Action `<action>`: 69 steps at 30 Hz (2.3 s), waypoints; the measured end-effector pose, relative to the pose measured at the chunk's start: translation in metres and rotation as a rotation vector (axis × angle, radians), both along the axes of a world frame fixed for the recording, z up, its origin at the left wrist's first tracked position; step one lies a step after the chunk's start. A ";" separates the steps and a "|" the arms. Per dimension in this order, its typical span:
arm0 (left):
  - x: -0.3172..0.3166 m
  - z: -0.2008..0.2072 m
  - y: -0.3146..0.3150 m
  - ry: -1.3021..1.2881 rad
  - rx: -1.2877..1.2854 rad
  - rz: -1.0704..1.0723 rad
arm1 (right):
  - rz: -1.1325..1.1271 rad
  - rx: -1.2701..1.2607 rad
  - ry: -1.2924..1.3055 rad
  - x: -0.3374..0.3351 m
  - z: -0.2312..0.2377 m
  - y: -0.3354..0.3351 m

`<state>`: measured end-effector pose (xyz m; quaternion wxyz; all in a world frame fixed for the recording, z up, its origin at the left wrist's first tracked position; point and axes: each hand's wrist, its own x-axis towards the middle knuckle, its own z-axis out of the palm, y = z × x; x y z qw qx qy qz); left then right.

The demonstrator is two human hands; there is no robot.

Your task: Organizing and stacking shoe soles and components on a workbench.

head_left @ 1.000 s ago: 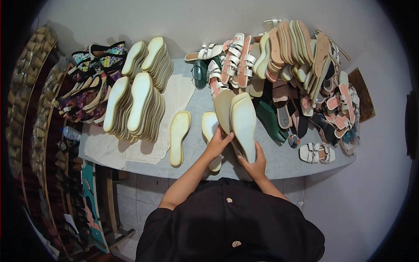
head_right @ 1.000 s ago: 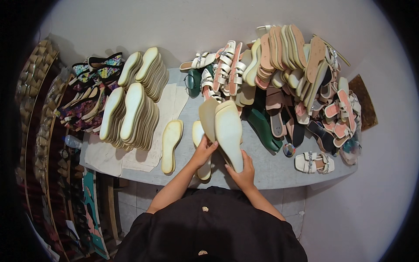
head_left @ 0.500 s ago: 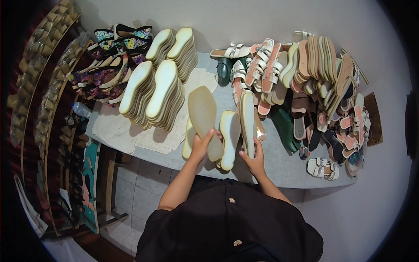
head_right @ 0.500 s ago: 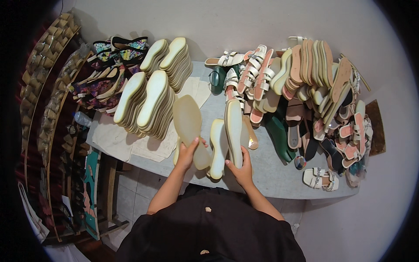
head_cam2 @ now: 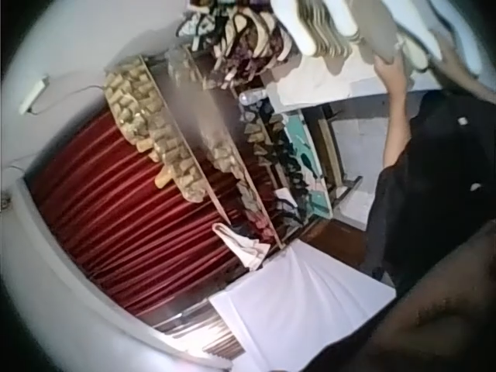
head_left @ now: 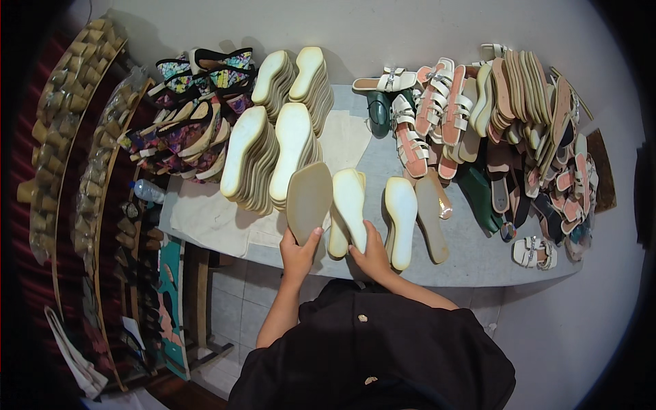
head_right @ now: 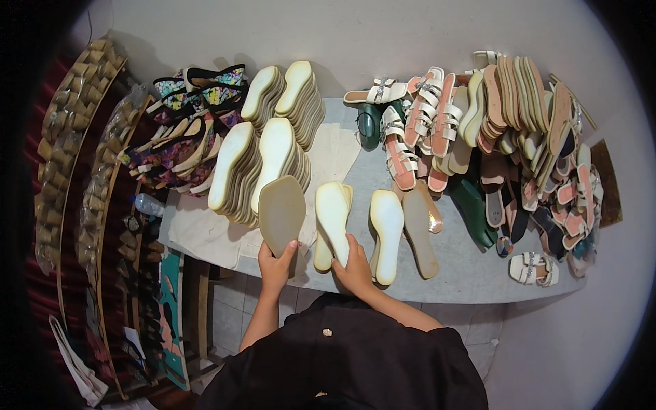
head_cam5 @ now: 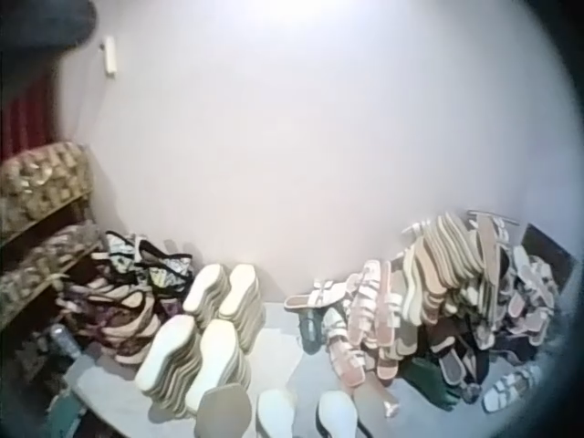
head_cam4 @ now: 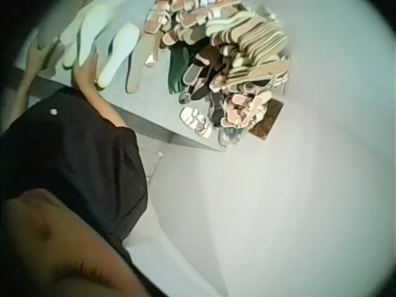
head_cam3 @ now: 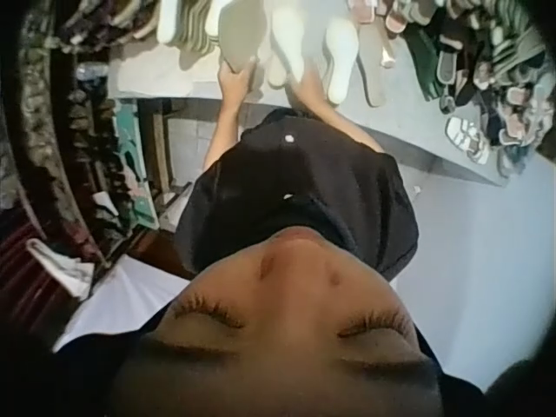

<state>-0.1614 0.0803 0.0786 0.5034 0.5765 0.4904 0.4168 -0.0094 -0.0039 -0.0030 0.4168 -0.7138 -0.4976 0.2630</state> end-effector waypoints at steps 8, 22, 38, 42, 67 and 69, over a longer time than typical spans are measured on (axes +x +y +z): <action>-0.010 0.007 0.009 -0.147 -0.043 -0.175 | -0.150 -0.117 0.117 -0.050 -0.014 0.018; -0.028 0.000 0.024 -0.268 -0.101 -0.330 | -0.330 -0.096 0.132 -0.083 -0.031 0.036; 0.045 -0.097 0.047 0.657 -0.111 -0.345 | -0.436 0.196 0.270 -0.049 -0.060 -0.009; 0.040 -0.149 0.047 0.373 -0.194 -0.227 | -0.359 0.180 0.430 -0.022 -0.062 0.008; 0.024 -0.141 0.041 -0.449 -0.723 -0.610 | -0.414 -0.412 0.491 -0.027 -0.017 0.041; 0.022 -0.146 0.038 -0.008 -0.276 -0.402 | -0.360 -0.399 0.258 -0.034 -0.012 0.033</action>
